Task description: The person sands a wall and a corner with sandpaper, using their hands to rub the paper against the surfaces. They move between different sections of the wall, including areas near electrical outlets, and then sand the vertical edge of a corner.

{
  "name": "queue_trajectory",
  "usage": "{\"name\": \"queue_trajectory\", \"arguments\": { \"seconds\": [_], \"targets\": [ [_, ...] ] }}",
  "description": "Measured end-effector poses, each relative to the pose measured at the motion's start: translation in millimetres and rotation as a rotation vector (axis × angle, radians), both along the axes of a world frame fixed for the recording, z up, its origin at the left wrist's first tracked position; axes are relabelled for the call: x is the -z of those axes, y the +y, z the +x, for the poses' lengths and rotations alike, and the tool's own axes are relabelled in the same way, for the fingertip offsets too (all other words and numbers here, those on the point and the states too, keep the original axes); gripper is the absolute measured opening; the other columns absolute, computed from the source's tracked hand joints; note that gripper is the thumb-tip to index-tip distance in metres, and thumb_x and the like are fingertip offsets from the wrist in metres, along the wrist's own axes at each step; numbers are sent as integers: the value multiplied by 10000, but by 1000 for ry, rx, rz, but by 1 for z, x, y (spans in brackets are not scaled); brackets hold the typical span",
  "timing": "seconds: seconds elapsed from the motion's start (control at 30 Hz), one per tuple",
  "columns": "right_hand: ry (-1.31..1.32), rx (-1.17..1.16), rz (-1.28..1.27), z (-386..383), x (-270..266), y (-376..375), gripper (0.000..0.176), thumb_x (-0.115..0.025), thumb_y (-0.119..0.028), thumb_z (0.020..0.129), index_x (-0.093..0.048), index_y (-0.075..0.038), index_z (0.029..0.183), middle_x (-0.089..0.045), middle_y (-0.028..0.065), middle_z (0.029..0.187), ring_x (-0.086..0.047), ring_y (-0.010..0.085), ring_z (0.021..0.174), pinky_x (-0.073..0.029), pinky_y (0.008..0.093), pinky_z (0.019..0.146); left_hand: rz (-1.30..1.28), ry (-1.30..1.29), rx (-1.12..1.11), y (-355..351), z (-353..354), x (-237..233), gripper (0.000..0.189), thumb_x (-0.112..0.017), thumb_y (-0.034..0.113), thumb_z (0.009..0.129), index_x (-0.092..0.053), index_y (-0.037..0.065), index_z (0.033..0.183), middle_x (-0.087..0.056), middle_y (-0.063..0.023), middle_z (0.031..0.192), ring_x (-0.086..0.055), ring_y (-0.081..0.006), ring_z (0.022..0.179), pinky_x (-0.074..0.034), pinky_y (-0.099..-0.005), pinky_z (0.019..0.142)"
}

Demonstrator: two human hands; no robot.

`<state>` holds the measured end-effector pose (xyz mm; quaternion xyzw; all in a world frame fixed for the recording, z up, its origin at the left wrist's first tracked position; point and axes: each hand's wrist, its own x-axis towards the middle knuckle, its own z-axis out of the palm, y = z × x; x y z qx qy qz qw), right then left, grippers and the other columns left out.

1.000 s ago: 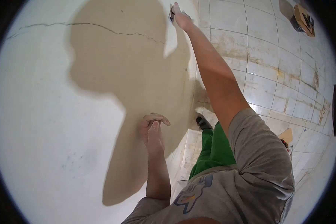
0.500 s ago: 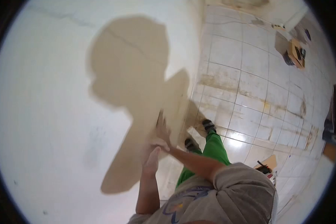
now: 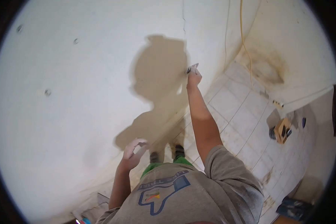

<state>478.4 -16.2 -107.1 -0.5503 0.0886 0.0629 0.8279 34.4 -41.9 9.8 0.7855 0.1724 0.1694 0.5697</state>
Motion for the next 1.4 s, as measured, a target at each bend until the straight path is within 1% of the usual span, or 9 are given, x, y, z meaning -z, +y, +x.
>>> {"name": "queue_trajectory", "arguments": {
  "seconds": [0.2,0.27,0.5,0.6,0.63,0.8,0.9,1.27,1.4],
  "targets": [
    [61,-315,-161,38,17,-19,166,-657,-196,907,-693,-77,798,-616,7,702,-556,119,598,-422,298,513,213,109,-117,-46,-37,-6,122,-702,63,918,-681,13,1027,-704,-123,936,-672,-238,877,-525,-352,790],
    [-19,-759,584,141,141,-5,88,-716,-151,867,-649,-98,883,-624,32,756,-547,123,565,-365,265,413,316,142,-143,-51,-47,-4,162,-717,91,912,-684,26,1057,-712,-141,941,-684,-278,871,-534,-375,799],
    [904,-913,1076,-83,39,-155,338,-600,-180,963,-632,-50,1273,-723,26,1159,-690,139,904,-571,272,759,219,149,-295,-91,-79,-30,257,-692,208,928,-687,15,1097,-694,-182,1004,-670,-331,944,-514,-402,859],
    [302,-1155,294,-206,67,-191,494,-613,-157,910,-577,-25,1386,-651,44,1341,-595,121,956,-473,286,839,724,526,-531,-115,-100,1,355,-670,324,947,-658,63,1188,-703,-163,1064,-659,-318,1028,-481,-462,927],
    [358,-1250,347,-234,83,-207,520,-612,-77,880,-566,27,1387,-623,87,1377,-623,185,1155,-467,338,1045,666,712,-577,-124,-107,21,523,-625,491,940,-624,72,1253,-691,-195,1111,-638,-367,1093,-447,-533,974],
    [239,-1460,-225,-360,41,-239,352,-706,-96,842,-717,16,1176,-720,99,1112,-659,137,932,-525,305,825,-151,478,-546,-168,-152,70,558,-624,505,963,-651,13,1225,-697,-167,1032,-669,-267,964,-520,-400,857],
    [-394,-1645,-277,-399,15,-252,315,-680,-38,849,-716,42,1152,-744,91,1036,-680,129,838,-562,282,780,-500,16,-656,-200,-160,107,462,-643,417,991,-669,-4,1182,-697,-92,977,-658,-167,885,-525,-315,786],
    [-429,-2097,-185,-523,-31,-281,265,-806,-88,832,-757,8,1074,-751,43,914,-684,93,795,-544,246,707,-612,-400,-1202,-312,-265,139,162,-742,139,941,-719,31,1060,-733,-62,979,-698,-148,880,-582,-310,819],
    [-856,-1932,-26,-531,-50,-289,223,-797,-99,836,-766,-20,1043,-727,27,862,-654,78,738,-521,256,658,-695,-413,-1242,-321,-261,121,192,-784,181,908,-752,28,1019,-743,-48,951,-668,-121,798,-532,-283,724]
  ]
}}
